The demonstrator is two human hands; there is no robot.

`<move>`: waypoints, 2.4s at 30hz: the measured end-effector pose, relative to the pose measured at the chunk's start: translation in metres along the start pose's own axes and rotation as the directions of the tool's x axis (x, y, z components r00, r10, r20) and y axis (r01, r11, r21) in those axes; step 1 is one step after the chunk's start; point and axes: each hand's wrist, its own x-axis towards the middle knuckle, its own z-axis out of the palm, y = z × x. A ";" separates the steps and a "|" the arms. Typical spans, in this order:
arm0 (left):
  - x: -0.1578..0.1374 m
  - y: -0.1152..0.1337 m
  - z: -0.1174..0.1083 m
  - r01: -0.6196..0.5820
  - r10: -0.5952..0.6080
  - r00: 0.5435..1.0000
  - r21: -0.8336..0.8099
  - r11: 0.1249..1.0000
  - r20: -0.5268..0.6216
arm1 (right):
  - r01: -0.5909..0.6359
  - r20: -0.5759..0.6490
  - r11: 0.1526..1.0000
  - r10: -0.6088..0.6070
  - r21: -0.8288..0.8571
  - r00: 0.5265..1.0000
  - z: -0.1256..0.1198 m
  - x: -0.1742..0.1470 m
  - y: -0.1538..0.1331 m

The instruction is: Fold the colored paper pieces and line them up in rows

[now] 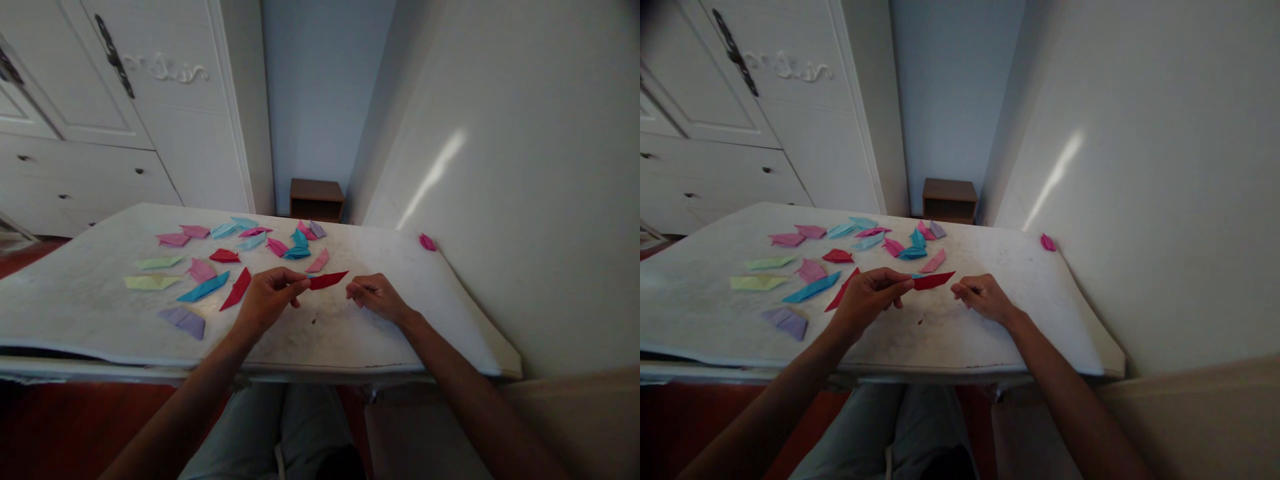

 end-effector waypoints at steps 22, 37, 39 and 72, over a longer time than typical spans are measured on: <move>0.089 0.046 0.208 0.222 -0.218 0.851 0.049 0.974 0.479 | -0.152 -0.185 0.979 0.176 0.137 0.967 0.005 -0.050 -0.016; 0.121 0.028 0.263 -0.171 -0.062 0.866 0.410 0.896 0.497 | -0.128 -0.196 0.984 0.150 0.121 0.969 0.006 -0.049 -0.013; 0.118 0.026 0.262 -0.346 0.064 0.853 0.470 0.812 0.518 | -0.098 -0.180 0.989 0.117 0.111 0.977 0.007 -0.049 -0.012; 0.119 0.018 0.240 -0.630 0.361 0.732 0.371 0.682 0.578 | -0.155 -0.150 0.973 0.182 0.170 0.972 0.003 -0.046 -0.013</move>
